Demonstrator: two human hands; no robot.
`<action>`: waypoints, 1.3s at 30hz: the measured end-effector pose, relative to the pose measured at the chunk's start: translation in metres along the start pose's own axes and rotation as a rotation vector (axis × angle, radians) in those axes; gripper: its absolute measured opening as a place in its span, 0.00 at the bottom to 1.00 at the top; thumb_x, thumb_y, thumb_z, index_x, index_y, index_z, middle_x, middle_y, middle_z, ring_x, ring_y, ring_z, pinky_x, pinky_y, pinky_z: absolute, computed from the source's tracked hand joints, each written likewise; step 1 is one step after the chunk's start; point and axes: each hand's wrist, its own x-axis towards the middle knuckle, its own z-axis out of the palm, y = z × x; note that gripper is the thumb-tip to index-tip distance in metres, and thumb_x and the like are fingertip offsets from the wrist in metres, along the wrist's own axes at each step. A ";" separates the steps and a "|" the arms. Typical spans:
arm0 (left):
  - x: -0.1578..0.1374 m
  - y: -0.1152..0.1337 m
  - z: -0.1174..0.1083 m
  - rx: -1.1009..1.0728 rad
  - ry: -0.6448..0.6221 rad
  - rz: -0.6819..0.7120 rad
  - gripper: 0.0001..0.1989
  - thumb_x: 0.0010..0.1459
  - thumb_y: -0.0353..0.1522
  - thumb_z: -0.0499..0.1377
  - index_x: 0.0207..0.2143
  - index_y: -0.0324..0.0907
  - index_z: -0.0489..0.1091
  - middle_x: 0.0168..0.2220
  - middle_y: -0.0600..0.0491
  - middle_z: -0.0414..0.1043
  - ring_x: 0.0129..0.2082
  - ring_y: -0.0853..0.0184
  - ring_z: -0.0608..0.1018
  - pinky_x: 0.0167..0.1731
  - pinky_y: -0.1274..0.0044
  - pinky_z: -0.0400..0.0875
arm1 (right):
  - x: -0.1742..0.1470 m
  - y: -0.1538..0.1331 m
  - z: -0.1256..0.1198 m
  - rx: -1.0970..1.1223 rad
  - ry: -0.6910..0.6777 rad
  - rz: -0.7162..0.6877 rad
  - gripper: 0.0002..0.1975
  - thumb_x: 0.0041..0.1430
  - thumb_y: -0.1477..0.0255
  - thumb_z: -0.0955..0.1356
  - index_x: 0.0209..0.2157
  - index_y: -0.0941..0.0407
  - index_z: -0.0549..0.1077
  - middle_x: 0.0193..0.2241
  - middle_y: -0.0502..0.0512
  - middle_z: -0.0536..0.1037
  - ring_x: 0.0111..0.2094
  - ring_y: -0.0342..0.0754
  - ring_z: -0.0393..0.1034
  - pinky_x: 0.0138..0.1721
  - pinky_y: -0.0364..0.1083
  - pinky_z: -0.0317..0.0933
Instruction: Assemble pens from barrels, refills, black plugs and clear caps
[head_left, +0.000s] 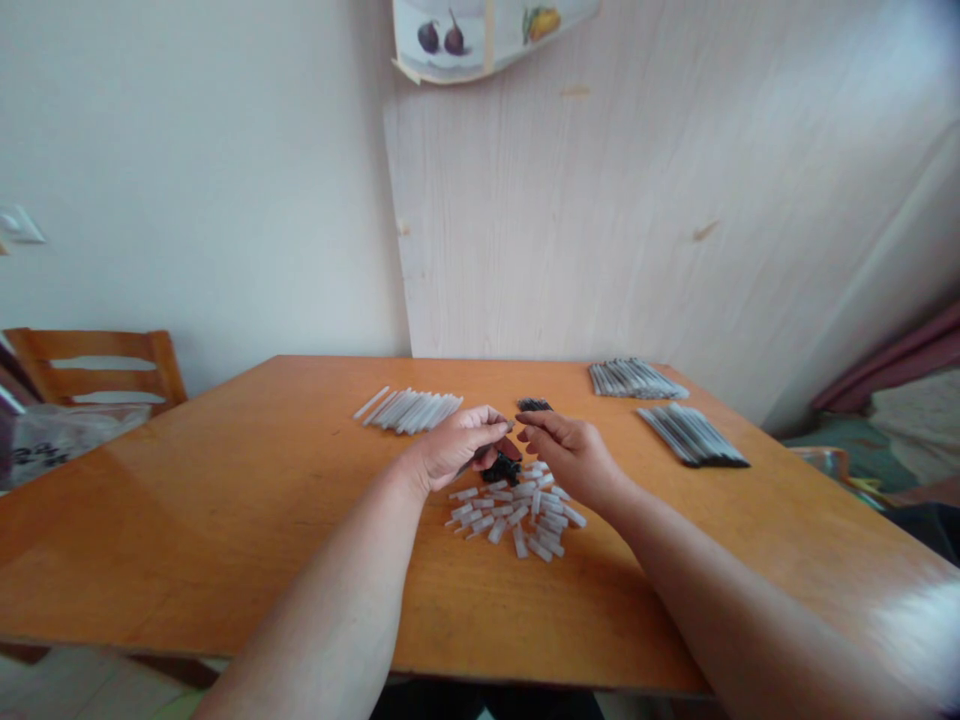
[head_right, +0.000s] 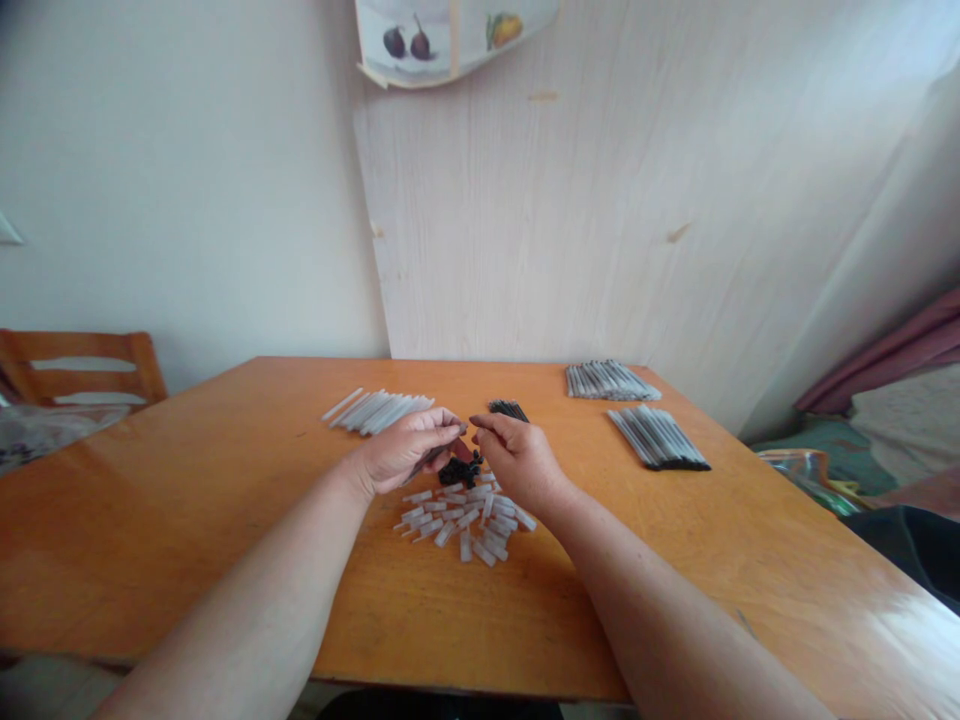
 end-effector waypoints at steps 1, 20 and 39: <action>0.000 0.000 0.000 -0.001 -0.001 0.003 0.16 0.56 0.42 0.60 0.39 0.39 0.67 0.33 0.48 0.76 0.20 0.76 0.68 0.20 0.81 0.53 | 0.000 0.000 0.000 0.012 -0.010 0.005 0.15 0.59 0.67 0.64 0.44 0.53 0.78 0.33 0.54 0.79 0.32 0.47 0.73 0.34 0.45 0.65; -0.003 0.004 0.000 -0.005 0.007 -0.008 0.14 0.57 0.40 0.59 0.38 0.39 0.65 0.35 0.46 0.77 0.20 0.77 0.67 0.20 0.81 0.53 | 0.010 0.032 -0.036 -0.478 -0.288 0.141 0.06 0.48 0.75 0.66 0.30 0.56 0.76 0.25 0.51 0.77 0.27 0.44 0.67 0.27 0.42 0.54; -0.002 0.004 -0.004 0.020 0.059 -0.029 0.13 0.58 0.39 0.58 0.38 0.39 0.64 0.35 0.46 0.77 0.20 0.77 0.68 0.20 0.82 0.54 | 0.006 0.025 -0.005 -0.557 -0.312 -0.038 0.12 0.55 0.73 0.65 0.37 0.52 0.79 0.31 0.54 0.75 0.33 0.45 0.68 0.35 0.42 0.56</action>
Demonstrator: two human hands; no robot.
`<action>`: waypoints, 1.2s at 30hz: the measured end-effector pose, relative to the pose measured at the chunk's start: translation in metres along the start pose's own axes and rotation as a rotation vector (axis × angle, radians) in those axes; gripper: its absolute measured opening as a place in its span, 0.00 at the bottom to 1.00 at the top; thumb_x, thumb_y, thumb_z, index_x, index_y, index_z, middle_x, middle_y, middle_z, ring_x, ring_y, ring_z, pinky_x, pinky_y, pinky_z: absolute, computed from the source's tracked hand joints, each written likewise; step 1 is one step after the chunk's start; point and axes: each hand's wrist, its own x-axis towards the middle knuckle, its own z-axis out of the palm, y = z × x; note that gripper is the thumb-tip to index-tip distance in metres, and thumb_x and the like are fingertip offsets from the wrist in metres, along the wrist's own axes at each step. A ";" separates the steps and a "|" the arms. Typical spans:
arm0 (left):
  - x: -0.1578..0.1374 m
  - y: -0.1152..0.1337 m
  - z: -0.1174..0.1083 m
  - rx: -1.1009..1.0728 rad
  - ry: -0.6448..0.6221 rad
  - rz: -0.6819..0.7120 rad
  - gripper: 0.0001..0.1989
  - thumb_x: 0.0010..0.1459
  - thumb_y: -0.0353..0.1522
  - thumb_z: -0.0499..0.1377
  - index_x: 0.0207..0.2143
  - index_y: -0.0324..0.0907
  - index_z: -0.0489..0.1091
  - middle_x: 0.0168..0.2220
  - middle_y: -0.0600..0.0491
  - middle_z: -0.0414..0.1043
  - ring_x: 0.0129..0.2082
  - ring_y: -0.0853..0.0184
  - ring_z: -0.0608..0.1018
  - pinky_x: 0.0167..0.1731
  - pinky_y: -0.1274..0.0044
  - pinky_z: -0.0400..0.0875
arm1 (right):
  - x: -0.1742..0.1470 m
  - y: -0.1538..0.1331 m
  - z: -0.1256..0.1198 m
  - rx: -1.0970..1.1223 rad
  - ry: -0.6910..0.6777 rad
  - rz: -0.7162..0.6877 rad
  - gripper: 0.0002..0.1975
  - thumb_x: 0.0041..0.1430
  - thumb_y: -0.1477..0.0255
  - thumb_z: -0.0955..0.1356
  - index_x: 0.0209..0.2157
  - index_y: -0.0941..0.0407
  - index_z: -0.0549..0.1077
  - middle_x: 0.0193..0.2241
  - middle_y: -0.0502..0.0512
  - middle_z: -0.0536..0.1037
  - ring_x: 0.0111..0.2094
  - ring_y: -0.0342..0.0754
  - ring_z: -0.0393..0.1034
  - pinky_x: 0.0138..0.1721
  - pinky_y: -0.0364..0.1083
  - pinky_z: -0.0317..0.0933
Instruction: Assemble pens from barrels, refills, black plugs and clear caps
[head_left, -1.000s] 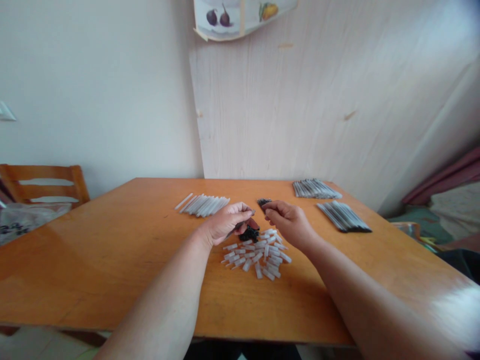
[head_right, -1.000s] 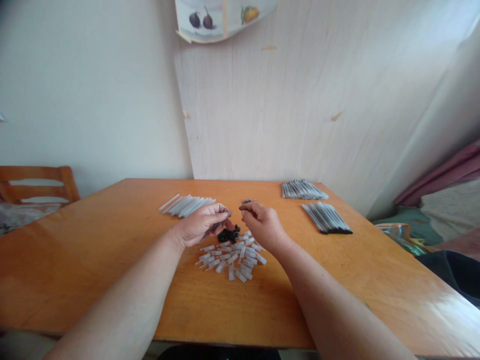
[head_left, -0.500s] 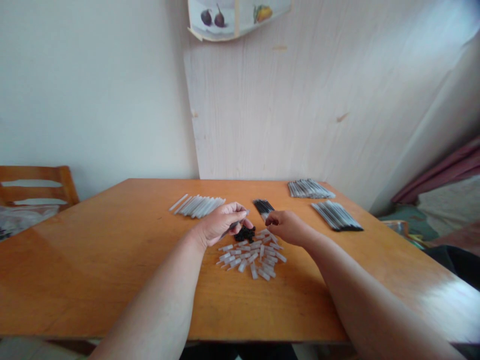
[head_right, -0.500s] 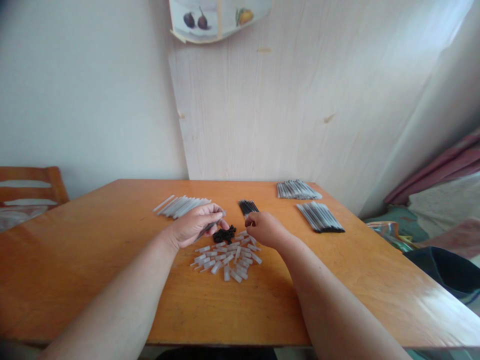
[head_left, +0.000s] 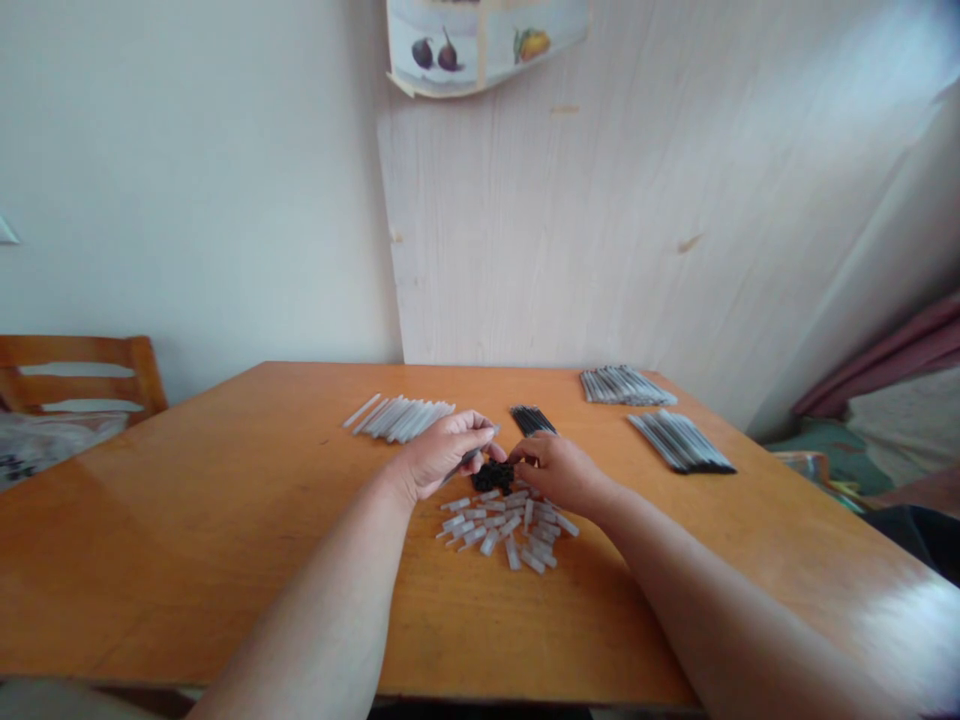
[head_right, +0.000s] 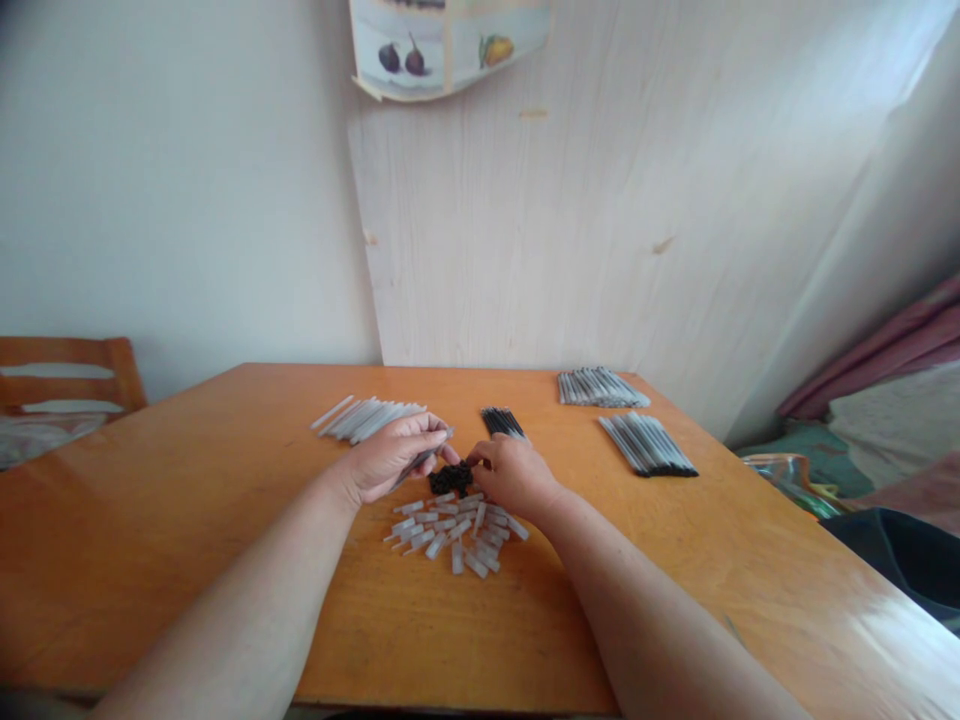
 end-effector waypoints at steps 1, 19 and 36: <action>0.000 0.000 0.000 0.003 0.004 0.001 0.13 0.57 0.39 0.58 0.38 0.39 0.64 0.35 0.47 0.77 0.20 0.77 0.68 0.20 0.82 0.54 | 0.001 -0.001 0.001 -0.005 0.000 -0.003 0.12 0.56 0.72 0.64 0.38 0.52 0.79 0.32 0.54 0.75 0.33 0.45 0.67 0.35 0.42 0.56; 0.000 -0.001 0.000 0.020 0.030 -0.008 0.13 0.57 0.39 0.58 0.37 0.39 0.64 0.35 0.47 0.77 0.20 0.77 0.68 0.20 0.82 0.55 | 0.011 -0.014 0.009 -0.099 -0.051 -0.005 0.10 0.59 0.66 0.65 0.32 0.55 0.77 0.30 0.54 0.73 0.30 0.43 0.65 0.30 0.42 0.51; -0.001 0.001 0.001 0.062 0.010 -0.006 0.13 0.57 0.39 0.58 0.38 0.39 0.64 0.36 0.47 0.77 0.21 0.76 0.68 0.21 0.81 0.55 | 0.009 -0.005 -0.005 0.621 0.149 0.215 0.06 0.51 0.69 0.68 0.31 0.57 0.72 0.24 0.48 0.72 0.24 0.42 0.64 0.26 0.42 0.57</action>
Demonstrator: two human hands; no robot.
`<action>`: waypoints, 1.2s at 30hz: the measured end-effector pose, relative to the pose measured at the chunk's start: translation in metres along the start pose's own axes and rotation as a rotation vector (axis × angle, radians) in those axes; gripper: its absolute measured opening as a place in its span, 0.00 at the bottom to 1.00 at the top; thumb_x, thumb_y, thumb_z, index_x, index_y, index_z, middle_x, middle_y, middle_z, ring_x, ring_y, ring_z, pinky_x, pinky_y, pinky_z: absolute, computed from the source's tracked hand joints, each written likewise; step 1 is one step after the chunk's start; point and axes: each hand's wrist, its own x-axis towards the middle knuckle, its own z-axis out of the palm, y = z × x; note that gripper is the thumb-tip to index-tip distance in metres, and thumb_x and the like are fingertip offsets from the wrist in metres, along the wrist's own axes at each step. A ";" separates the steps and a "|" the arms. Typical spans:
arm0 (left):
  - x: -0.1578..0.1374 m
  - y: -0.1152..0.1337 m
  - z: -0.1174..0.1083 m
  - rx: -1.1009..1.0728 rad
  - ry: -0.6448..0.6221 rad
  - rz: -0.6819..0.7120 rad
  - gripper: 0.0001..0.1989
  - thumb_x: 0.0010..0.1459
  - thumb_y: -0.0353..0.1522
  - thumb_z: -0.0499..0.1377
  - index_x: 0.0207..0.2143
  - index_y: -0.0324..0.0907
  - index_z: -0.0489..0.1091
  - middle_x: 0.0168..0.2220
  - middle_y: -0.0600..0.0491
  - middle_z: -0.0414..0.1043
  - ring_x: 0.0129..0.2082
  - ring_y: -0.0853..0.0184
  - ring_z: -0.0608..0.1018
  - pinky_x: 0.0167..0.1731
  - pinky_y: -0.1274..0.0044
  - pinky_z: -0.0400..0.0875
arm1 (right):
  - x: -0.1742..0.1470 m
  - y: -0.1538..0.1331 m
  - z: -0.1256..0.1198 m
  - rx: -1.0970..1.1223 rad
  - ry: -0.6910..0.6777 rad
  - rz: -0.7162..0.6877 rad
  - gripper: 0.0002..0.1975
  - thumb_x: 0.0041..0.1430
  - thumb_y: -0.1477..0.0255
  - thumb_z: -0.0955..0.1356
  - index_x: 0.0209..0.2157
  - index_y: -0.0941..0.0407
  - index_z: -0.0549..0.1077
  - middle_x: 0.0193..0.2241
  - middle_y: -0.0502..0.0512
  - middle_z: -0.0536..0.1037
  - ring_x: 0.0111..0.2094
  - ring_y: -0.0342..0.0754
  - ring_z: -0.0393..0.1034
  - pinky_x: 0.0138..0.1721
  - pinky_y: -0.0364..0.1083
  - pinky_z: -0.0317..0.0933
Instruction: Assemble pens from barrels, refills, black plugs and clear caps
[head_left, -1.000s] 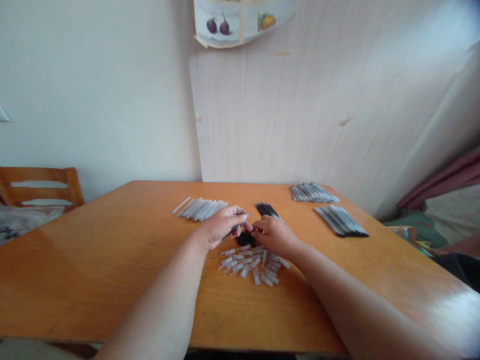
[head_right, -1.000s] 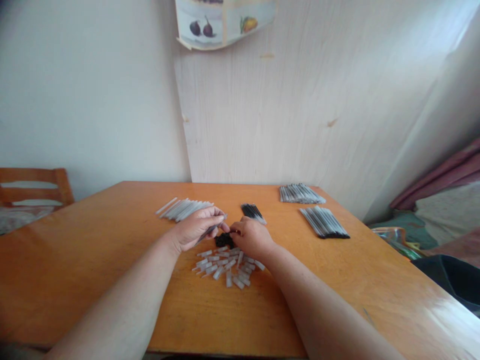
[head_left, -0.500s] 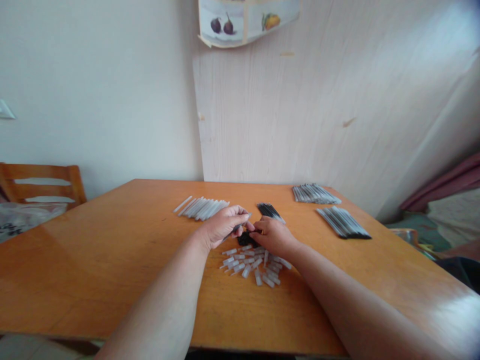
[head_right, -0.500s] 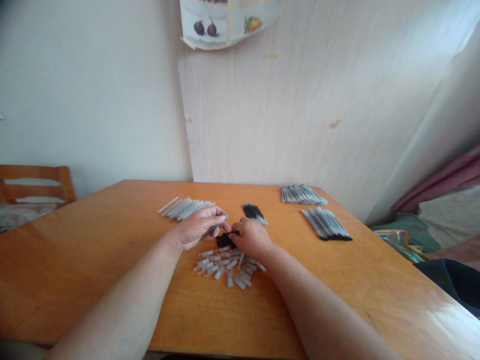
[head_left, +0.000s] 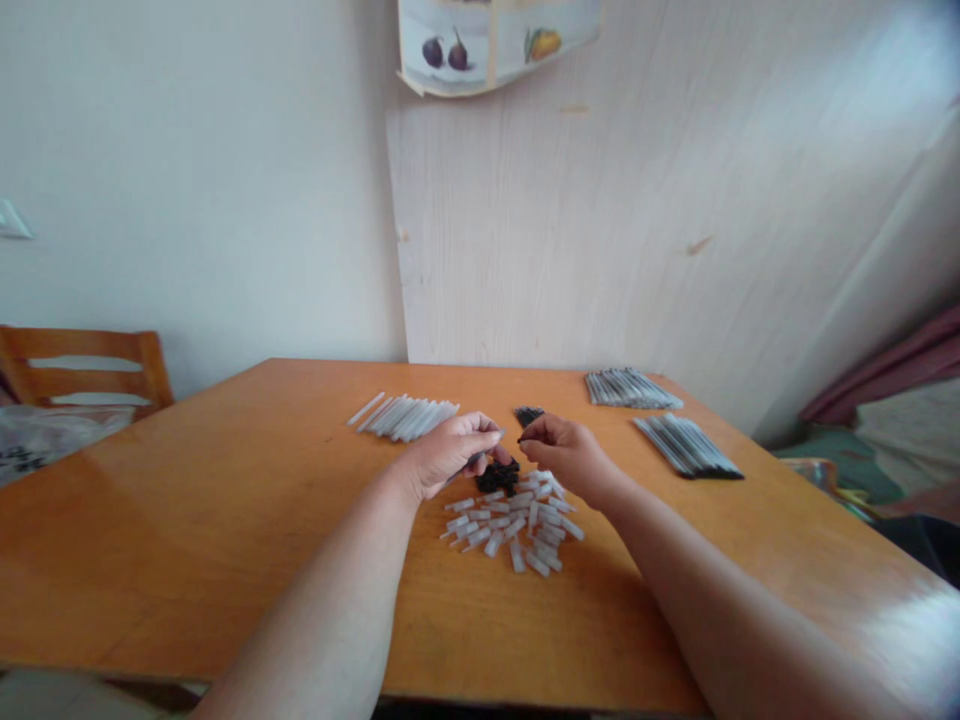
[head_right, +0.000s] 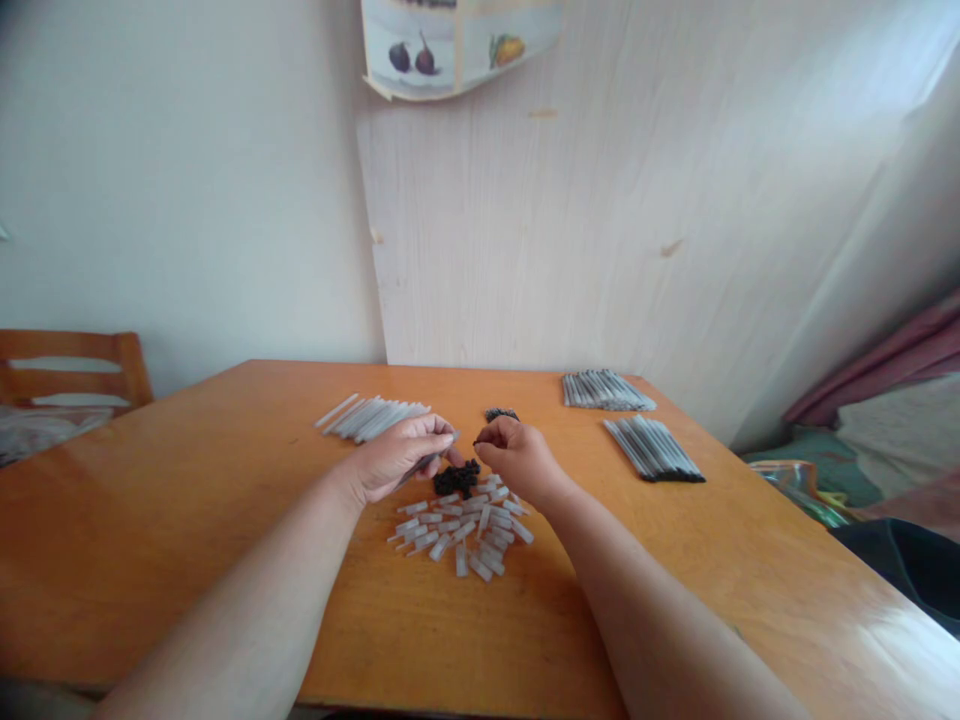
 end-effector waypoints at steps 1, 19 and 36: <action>0.000 0.000 0.001 0.002 -0.009 -0.001 0.13 0.57 0.39 0.58 0.38 0.39 0.65 0.36 0.47 0.77 0.21 0.76 0.68 0.21 0.81 0.55 | -0.001 -0.001 -0.002 0.094 -0.010 0.015 0.07 0.50 0.68 0.68 0.31 0.57 0.71 0.24 0.48 0.71 0.24 0.42 0.63 0.26 0.42 0.57; 0.000 -0.002 0.005 0.079 -0.074 -0.014 0.14 0.56 0.41 0.59 0.38 0.39 0.66 0.35 0.48 0.77 0.21 0.76 0.68 0.21 0.80 0.56 | -0.008 -0.015 -0.001 0.253 -0.032 -0.001 0.13 0.48 0.64 0.69 0.34 0.58 0.71 0.27 0.50 0.72 0.27 0.42 0.63 0.30 0.43 0.58; 0.000 -0.003 0.007 0.077 -0.082 -0.030 0.15 0.56 0.41 0.59 0.39 0.38 0.65 0.34 0.48 0.77 0.20 0.76 0.68 0.21 0.81 0.56 | -0.008 -0.008 0.001 0.134 -0.046 -0.028 0.11 0.52 0.65 0.66 0.35 0.57 0.72 0.28 0.50 0.73 0.27 0.42 0.65 0.29 0.42 0.59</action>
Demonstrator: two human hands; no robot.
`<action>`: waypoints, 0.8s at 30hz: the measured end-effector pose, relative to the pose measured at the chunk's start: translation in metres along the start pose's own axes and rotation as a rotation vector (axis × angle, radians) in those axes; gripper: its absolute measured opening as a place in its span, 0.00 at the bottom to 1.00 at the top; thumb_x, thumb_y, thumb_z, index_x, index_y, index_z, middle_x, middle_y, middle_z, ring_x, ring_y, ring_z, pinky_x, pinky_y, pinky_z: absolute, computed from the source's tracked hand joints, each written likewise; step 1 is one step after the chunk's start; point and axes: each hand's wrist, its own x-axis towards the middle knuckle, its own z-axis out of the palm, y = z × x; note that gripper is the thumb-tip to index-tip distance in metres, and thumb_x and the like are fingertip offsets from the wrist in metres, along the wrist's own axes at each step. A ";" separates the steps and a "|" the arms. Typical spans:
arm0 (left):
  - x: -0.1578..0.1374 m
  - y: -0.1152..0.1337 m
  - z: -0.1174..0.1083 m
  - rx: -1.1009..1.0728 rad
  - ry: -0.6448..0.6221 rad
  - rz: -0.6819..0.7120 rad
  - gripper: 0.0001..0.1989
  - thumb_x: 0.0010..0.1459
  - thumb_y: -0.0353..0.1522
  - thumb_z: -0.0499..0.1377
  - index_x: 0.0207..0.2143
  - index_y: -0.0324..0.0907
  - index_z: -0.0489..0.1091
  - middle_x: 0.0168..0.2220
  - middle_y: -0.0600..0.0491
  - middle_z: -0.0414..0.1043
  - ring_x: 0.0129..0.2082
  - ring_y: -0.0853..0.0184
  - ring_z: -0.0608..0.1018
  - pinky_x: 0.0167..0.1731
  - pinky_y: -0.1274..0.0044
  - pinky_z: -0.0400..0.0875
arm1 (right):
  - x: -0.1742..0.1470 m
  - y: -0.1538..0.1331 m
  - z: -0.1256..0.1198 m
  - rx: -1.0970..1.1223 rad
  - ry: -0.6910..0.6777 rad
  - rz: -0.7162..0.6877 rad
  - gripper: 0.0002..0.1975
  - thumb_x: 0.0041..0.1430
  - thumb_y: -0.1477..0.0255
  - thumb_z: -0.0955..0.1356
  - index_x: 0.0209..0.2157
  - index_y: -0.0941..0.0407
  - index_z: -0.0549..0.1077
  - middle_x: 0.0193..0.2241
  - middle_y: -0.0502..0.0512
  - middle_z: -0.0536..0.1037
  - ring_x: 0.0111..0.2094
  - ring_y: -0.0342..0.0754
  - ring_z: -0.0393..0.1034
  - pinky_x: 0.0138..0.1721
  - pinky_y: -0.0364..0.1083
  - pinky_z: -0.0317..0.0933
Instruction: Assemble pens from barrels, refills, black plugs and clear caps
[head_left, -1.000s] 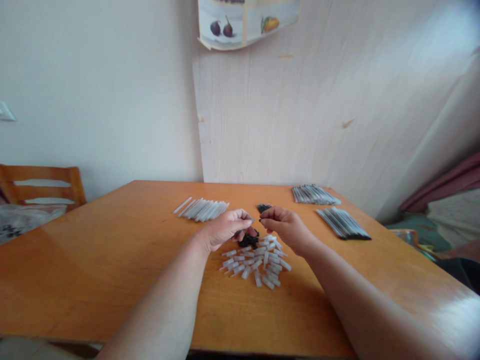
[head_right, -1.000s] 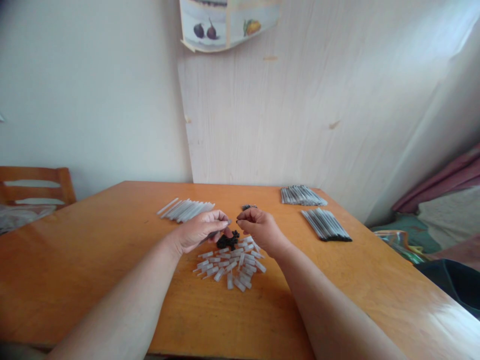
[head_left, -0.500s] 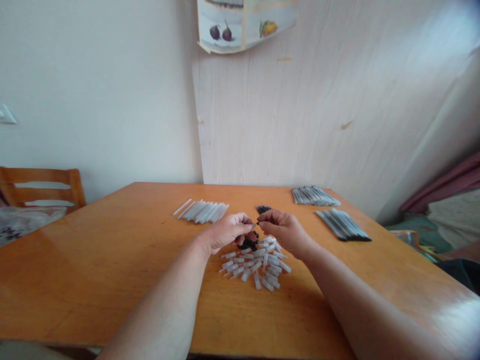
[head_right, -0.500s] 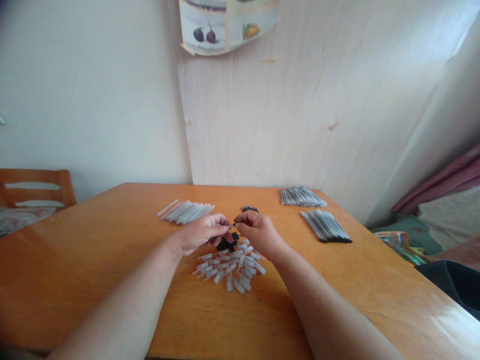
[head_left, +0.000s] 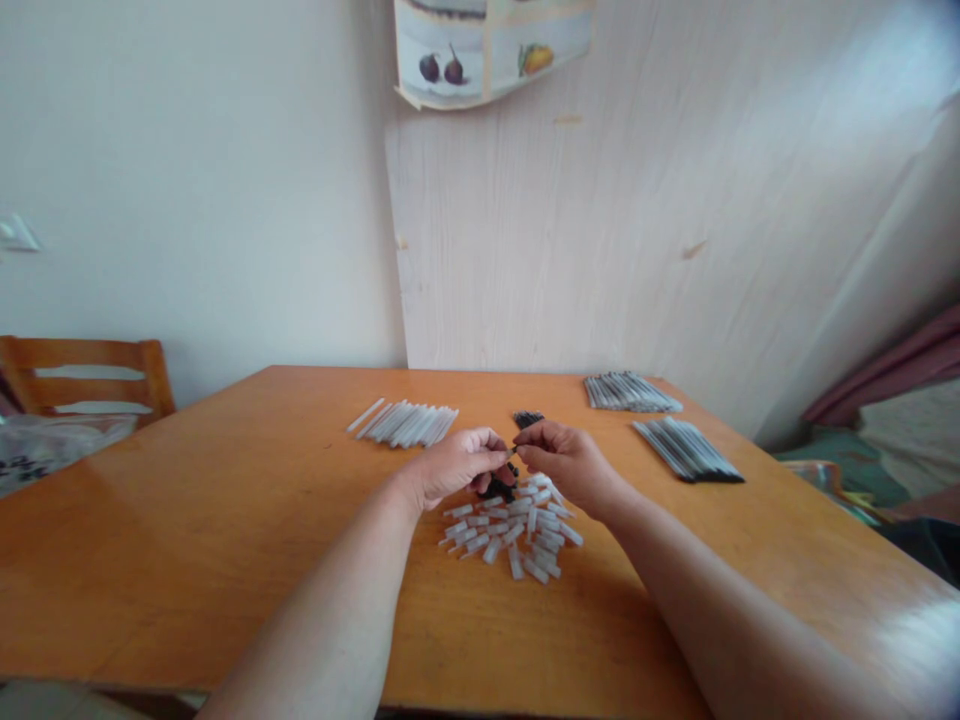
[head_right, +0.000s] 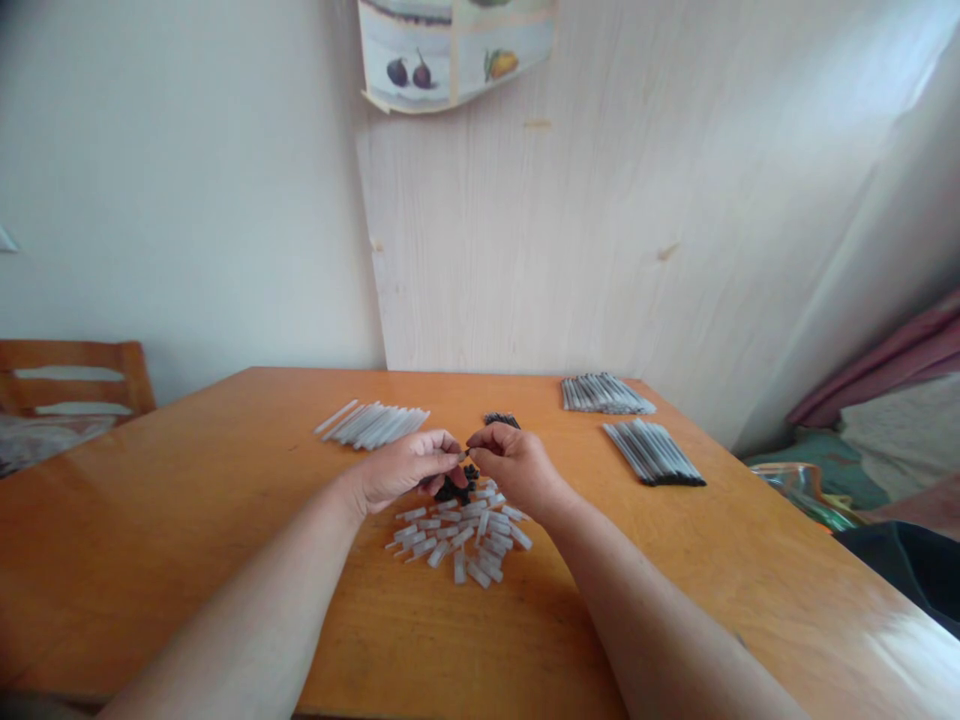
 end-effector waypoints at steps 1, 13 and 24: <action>0.000 0.000 0.000 0.000 0.000 -0.001 0.15 0.56 0.41 0.59 0.39 0.39 0.65 0.34 0.48 0.77 0.20 0.76 0.68 0.21 0.81 0.56 | 0.000 0.000 0.000 -0.007 -0.003 0.000 0.11 0.52 0.65 0.66 0.35 0.57 0.72 0.28 0.50 0.73 0.27 0.42 0.65 0.29 0.42 0.59; 0.000 0.000 0.000 0.005 -0.015 -0.008 0.16 0.55 0.41 0.60 0.38 0.38 0.66 0.33 0.48 0.77 0.20 0.76 0.68 0.21 0.81 0.56 | -0.002 -0.008 -0.001 0.035 -0.046 0.010 0.11 0.51 0.66 0.67 0.35 0.57 0.72 0.26 0.49 0.72 0.26 0.42 0.64 0.30 0.43 0.59; -0.001 0.001 0.000 0.018 -0.024 -0.002 0.16 0.56 0.42 0.59 0.38 0.38 0.65 0.34 0.47 0.77 0.20 0.76 0.68 0.21 0.81 0.57 | -0.003 -0.006 -0.007 0.053 -0.110 0.021 0.12 0.53 0.64 0.68 0.34 0.58 0.72 0.27 0.50 0.73 0.26 0.42 0.65 0.30 0.42 0.60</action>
